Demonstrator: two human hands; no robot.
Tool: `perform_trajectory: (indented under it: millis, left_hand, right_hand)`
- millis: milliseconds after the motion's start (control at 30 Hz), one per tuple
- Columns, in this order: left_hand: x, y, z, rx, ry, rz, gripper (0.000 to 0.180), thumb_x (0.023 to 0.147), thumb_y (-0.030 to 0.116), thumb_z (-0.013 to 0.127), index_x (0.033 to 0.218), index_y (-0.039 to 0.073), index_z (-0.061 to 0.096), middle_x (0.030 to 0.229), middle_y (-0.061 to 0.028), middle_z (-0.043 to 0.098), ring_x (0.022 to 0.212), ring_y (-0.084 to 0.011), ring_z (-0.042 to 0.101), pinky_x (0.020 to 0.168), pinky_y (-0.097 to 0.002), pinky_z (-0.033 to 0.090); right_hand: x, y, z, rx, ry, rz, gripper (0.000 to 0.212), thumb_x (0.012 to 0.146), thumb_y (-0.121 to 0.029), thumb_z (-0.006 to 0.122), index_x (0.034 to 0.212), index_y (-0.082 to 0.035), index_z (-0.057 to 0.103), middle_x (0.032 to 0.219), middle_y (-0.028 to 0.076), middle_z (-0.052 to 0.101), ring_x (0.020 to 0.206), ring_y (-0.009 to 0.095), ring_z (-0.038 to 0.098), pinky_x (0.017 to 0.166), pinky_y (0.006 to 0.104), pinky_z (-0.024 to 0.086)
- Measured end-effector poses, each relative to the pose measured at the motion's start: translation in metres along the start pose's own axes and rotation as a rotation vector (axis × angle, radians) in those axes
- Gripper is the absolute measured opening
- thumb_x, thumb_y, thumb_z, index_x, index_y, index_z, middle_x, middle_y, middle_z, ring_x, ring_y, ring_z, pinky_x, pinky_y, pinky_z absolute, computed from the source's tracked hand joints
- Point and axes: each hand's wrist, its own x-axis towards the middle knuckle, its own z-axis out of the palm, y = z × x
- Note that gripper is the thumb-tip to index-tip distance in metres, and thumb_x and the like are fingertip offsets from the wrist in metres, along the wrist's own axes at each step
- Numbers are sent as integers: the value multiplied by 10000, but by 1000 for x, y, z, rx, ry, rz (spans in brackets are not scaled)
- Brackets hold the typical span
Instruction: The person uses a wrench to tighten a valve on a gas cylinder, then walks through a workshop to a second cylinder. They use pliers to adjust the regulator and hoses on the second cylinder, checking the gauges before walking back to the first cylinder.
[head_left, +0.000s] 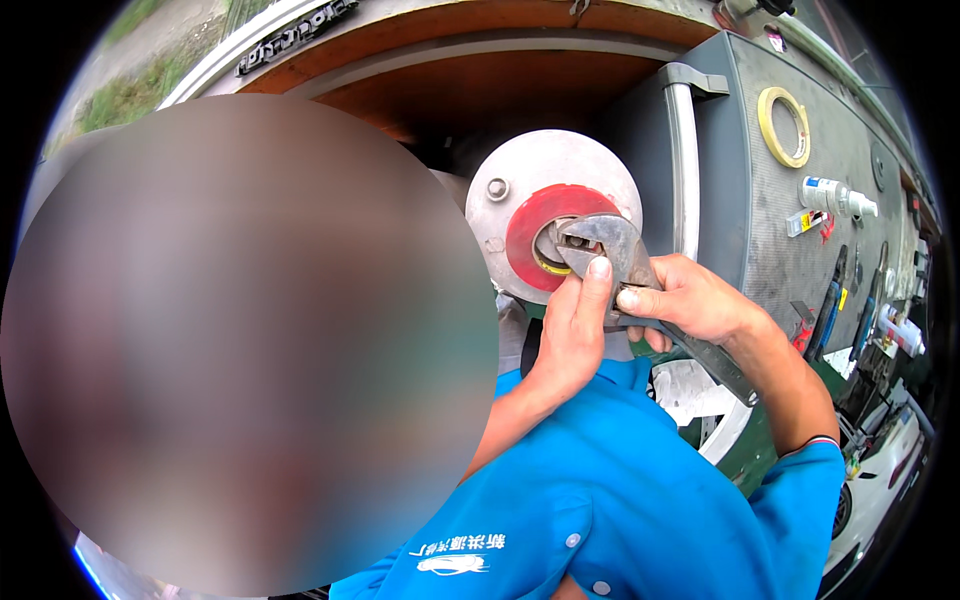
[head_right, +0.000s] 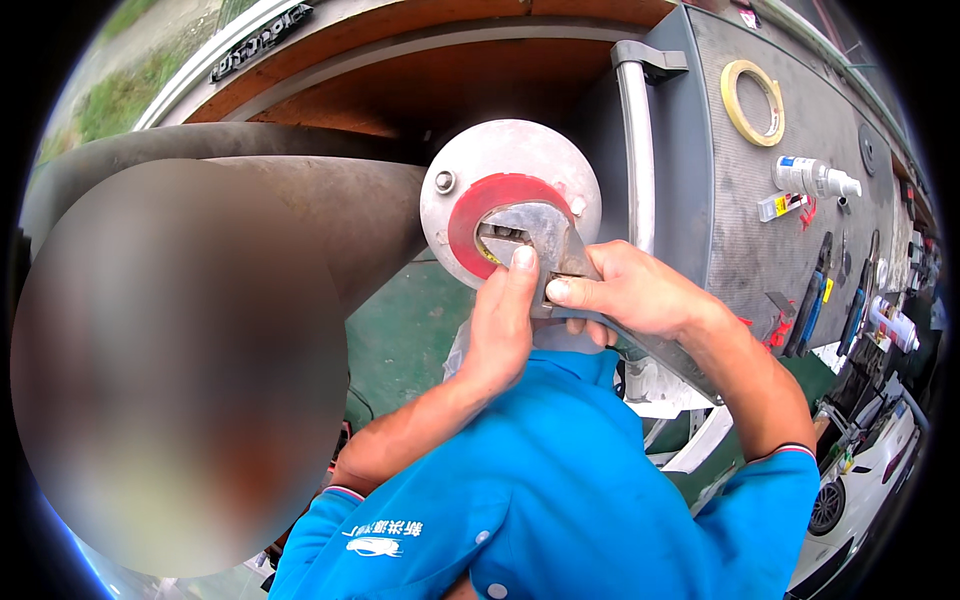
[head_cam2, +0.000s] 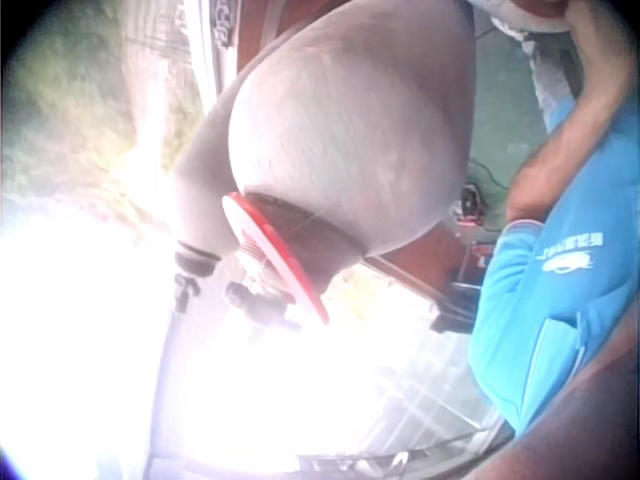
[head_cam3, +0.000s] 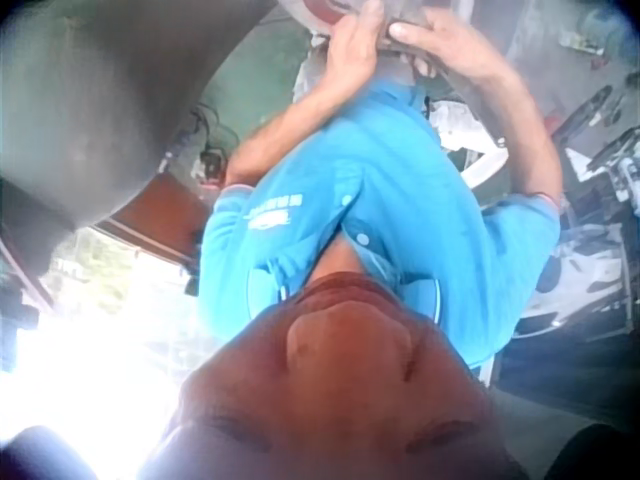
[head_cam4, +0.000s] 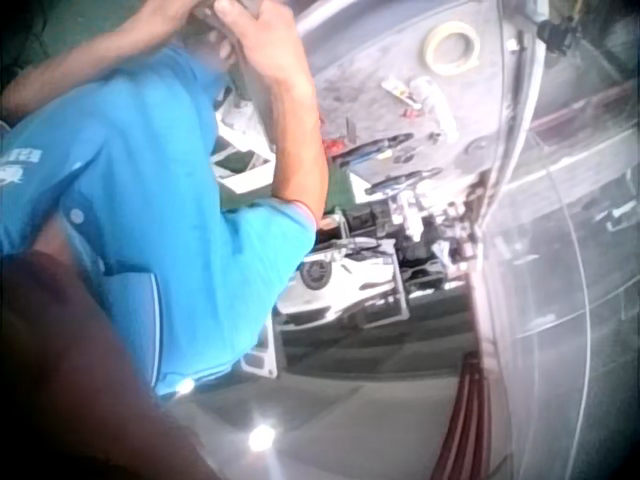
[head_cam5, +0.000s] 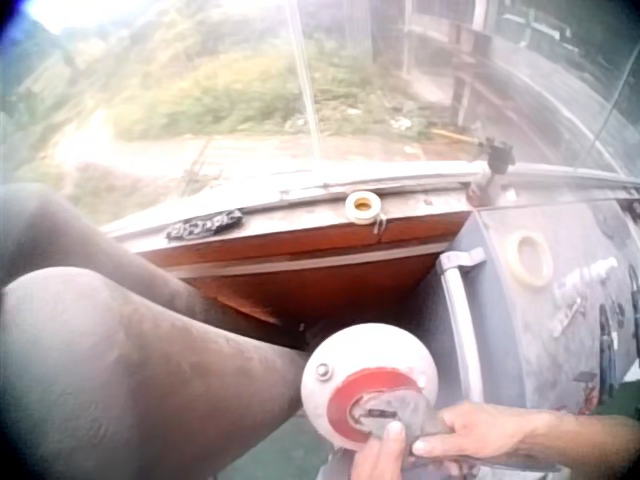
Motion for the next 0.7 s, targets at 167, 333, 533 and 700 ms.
perform_trajectory:
  millis: [167, 333, 533, 700]
  left_hand:
    - [-6, 29, -5, -48, -64, -75, 485, 1075, 398, 358, 1071, -32, 582, 850, -102, 643, 739, -156, 604, 706, -322, 487]
    - [-33, 37, -12, 75, -219, -10, 428, 1066, 346, 386, 1102, -38, 571, 891, -121, 662, 817, -207, 638, 785, -367, 502]
    - [-57, 8, -42, 180, -305, -30, 445, 1043, 313, 448, 1301, -37, 540, 1164, -165, 658, 1073, -225, 619, 967, -377, 472]
    - [-70, -23, -61, 186, -385, -150, 426, 1037, 318, 481, 1286, -19, 562, 1145, -156, 673, 1067, -198, 626, 941, -348, 485]
  right_hand:
    - [5, 23, 19, 159, 50, -73, 358, 970, -342, 630, 1037, 9, 613, 783, 89, 641, 587, 133, 614, 509, 269, 495]
    - [-26, 46, 38, 265, -28, -231, 393, 945, -328, 657, 1121, 11, 565, 817, 113, 648, 600, 143, 627, 512, 272, 508]
    - [-48, 87, 56, 262, 60, -282, 371, 914, -313, 697, 1070, 4, 583, 800, 99, 647, 611, 143, 635, 524, 270, 514]
    - [-46, 131, 97, 249, 350, -227, 393, 925, -355, 685, 1044, 8, 592, 785, 97, 647, 618, 155, 649, 534, 279, 526]
